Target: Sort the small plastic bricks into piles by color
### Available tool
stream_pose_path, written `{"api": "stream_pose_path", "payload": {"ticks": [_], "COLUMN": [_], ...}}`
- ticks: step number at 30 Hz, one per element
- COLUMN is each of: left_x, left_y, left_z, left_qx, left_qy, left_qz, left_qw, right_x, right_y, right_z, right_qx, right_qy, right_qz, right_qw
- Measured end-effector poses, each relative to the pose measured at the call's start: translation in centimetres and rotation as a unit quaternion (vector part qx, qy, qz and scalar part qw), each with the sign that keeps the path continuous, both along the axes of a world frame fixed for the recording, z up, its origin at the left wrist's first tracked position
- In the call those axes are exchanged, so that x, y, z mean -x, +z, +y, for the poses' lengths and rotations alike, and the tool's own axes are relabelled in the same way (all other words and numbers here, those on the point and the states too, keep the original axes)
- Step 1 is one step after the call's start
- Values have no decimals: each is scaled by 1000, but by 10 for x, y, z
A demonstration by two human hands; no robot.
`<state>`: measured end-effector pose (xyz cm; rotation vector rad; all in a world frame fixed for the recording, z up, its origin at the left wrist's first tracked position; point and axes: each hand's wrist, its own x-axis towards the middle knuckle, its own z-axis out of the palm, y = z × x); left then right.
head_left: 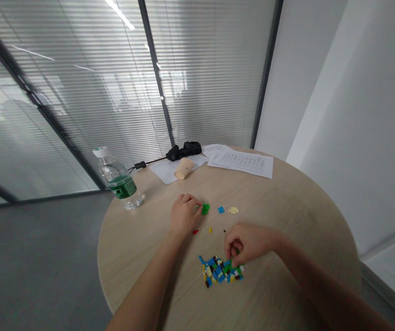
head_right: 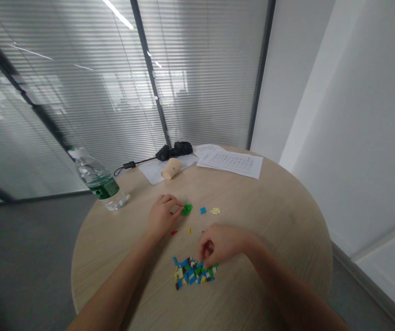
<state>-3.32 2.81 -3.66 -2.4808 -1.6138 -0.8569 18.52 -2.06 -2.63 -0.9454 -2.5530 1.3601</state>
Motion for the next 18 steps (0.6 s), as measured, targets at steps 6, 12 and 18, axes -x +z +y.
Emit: {"api": "stream_pose_path", "payload": {"ticks": [6, 12, 18], "left_x": [-5, -6, -7], "left_y": [5, 5, 7], "left_z": [-6, -7, -8], "left_qx": [-23, -28, -18], "left_qy": [-33, -39, -43], "left_qz": [-26, -24, -24], "left_qw": [999, 999, 999], "right_x": [4, 5, 5], "right_y": [-6, -6, -4], "right_z": [-2, -2, -3], "right_qx": [18, -5, -20], "right_qy": [2, 11, 9], "right_qz": [-28, -36, -42], "right_qw": [999, 999, 999]}}
